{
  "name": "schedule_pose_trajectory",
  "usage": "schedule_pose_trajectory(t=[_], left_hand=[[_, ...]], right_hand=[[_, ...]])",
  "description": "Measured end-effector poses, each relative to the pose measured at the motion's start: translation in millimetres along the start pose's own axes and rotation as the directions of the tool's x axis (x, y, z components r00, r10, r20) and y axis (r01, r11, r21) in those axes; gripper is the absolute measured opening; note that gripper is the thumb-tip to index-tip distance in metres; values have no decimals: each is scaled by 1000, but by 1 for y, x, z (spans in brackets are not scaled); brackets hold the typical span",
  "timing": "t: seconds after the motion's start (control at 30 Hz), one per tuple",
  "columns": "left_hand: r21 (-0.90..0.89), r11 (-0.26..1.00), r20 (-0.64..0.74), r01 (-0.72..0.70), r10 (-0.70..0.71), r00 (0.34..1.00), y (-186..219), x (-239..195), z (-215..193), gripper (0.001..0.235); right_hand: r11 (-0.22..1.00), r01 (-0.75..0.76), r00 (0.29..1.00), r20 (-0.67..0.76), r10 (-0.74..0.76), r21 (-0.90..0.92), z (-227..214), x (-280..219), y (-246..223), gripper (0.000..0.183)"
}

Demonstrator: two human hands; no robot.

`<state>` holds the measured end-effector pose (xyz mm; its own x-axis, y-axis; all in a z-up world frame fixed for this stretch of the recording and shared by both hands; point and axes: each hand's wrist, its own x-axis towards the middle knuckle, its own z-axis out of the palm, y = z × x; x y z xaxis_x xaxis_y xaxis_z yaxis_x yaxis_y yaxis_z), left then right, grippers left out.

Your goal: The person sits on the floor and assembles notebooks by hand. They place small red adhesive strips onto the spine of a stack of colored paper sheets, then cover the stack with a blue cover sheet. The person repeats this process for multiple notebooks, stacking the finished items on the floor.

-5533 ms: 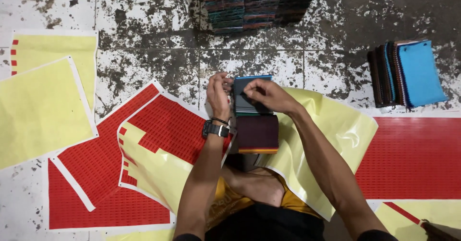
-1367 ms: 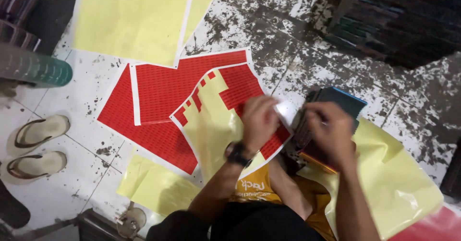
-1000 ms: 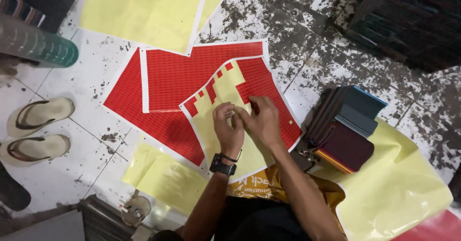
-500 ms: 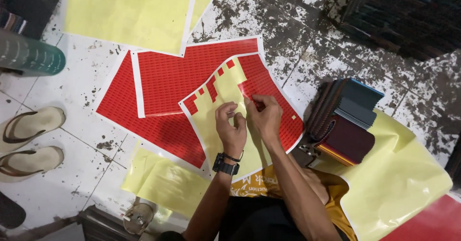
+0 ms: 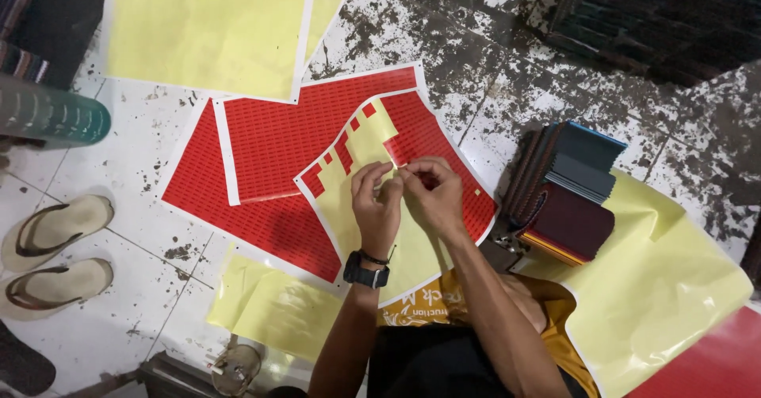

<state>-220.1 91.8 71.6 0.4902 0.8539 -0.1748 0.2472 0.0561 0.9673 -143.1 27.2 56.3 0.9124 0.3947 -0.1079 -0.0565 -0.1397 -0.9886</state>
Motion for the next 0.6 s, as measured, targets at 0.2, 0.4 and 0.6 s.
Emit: schedule_pose_trajectory(t=[0.2, 0.4, 0.6], left_hand=[[-138, 990, -40, -4, -2, 999, -11, 4, 3, 16], [-196, 980, -86, -16, -1, 996, -3, 8, -5, 18], [-206, 978, -30, 41, -48, 998, 15, 8, -14, 51]], right_hand=[[991, -132, 989, 67, 133, -19, -6, -1, -38, 35], [947, -2, 997, -75, -23, -322, 15, 5, -21, 21], [998, -51, 998, -44, 49, -42, 13, 6, 4, 19]])
